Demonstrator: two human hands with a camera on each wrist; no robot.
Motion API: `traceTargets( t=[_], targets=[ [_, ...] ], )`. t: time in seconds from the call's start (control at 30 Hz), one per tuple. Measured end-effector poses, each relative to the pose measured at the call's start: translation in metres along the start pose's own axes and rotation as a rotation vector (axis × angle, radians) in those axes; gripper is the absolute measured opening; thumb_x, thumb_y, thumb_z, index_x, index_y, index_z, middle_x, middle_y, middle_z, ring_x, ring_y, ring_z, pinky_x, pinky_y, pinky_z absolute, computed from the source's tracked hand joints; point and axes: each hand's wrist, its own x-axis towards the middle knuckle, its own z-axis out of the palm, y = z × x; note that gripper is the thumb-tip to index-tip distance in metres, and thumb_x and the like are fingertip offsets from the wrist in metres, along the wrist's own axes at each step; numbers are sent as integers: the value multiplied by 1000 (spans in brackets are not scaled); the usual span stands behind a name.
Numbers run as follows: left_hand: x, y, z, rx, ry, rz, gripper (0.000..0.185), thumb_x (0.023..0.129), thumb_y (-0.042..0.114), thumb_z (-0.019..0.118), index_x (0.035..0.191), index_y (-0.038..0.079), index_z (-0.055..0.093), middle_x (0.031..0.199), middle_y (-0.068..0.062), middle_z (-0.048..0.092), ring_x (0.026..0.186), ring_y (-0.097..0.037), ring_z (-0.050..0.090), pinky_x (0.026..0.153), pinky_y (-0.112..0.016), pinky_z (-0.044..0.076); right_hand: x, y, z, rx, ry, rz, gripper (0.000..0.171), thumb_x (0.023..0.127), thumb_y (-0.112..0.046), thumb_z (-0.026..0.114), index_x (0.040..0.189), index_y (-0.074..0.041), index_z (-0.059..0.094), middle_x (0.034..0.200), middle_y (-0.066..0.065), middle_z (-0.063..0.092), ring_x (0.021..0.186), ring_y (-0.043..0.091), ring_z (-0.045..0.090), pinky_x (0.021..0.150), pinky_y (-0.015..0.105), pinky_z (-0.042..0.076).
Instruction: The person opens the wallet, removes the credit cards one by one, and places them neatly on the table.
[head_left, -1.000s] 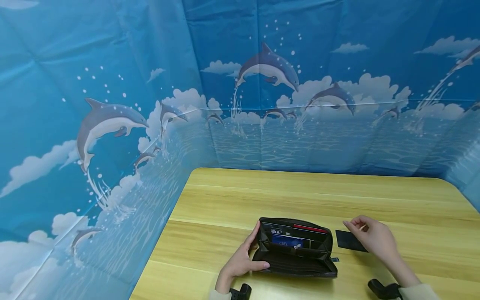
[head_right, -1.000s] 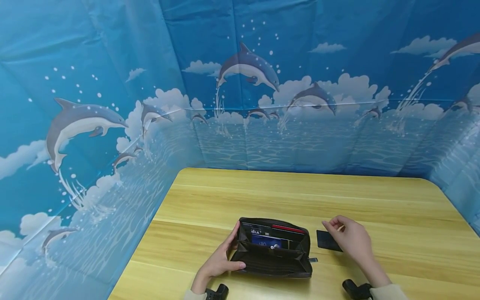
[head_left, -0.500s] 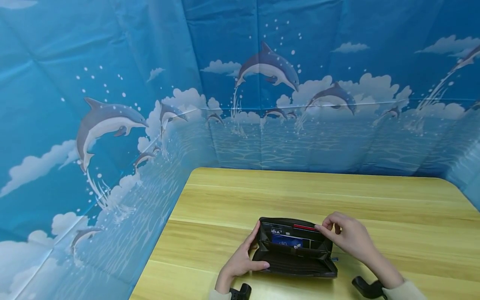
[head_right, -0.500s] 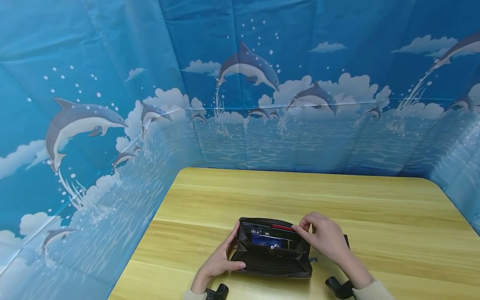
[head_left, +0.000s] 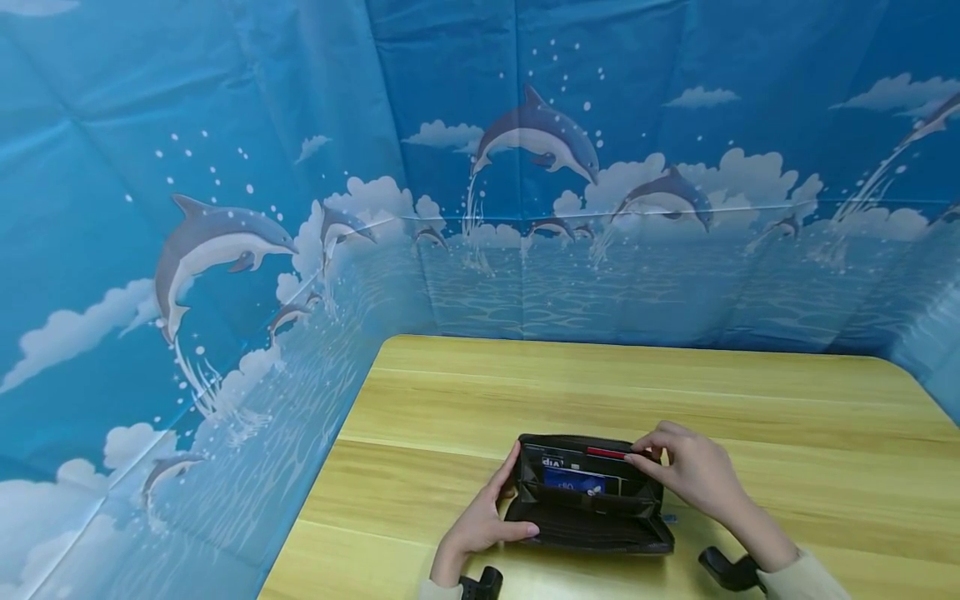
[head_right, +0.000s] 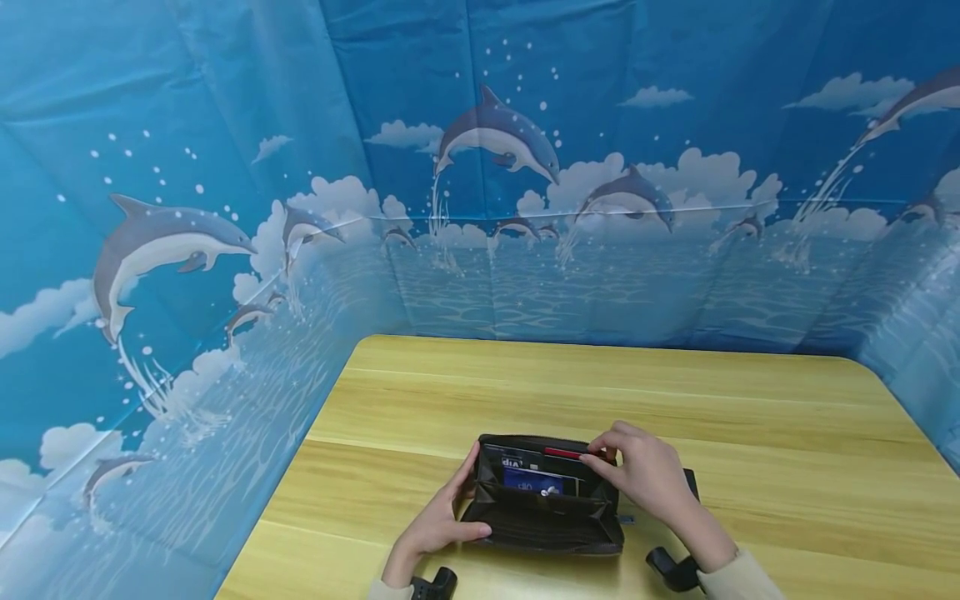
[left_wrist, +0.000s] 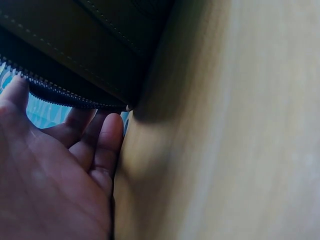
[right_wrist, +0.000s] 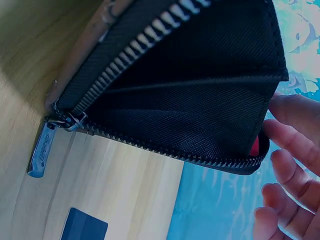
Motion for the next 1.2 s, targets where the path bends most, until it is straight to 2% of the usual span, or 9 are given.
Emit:
traceTargets(
  t=[0.13, 0.27, 0.47, 0.63, 1.2],
  targets=[
    [0, 0, 0, 0, 7, 14, 106, 77, 25, 81, 154, 32, 8, 149, -6, 32, 121, -21, 46, 103, -39, 29, 1, 0, 1, -21, -5, -12, 14, 72, -27, 83, 79, -24, 72, 67, -21, 44, 49, -4, 32, 40, 20, 27],
    [0, 3, -1, -12, -3, -15, 106, 78, 23, 80, 153, 33, 7, 149, -5, 32, 122, -20, 45, 104, -39, 28, 1, 0, 1, -41, -5, -35, 16, 69, -25, 84, 79, -22, 72, 67, -18, 45, 49, -5, 33, 40, 20, 27],
    [-2, 22, -1, -23, -26, -46, 105, 78, 21, 80, 154, 25, 6, 152, -11, 25, 122, -25, 44, 104, -45, 27, 2, -1, 1, -82, -11, -65, 22, 65, -25, 87, 78, -21, 69, 71, -13, 49, 51, -4, 38, 39, 20, 28],
    [-4, 35, 0, -4, -27, -52, 105, 79, 22, 79, 154, 21, 7, 152, -12, 23, 121, -26, 43, 104, -45, 26, 2, -1, 2, -105, -21, -74, 27, 64, -27, 87, 76, -23, 63, 71, -12, 46, 49, -3, 32, 38, 20, 26],
    [-4, 37, -1, -9, -32, -53, 105, 79, 24, 79, 154, 23, 7, 153, -11, 21, 122, -26, 42, 104, -46, 25, 6, -2, 4, -158, -2, -141, 36, 59, -30, 89, 75, -23, 58, 68, -13, 39, 48, -3, 27, 37, 20, 20]
  ],
)
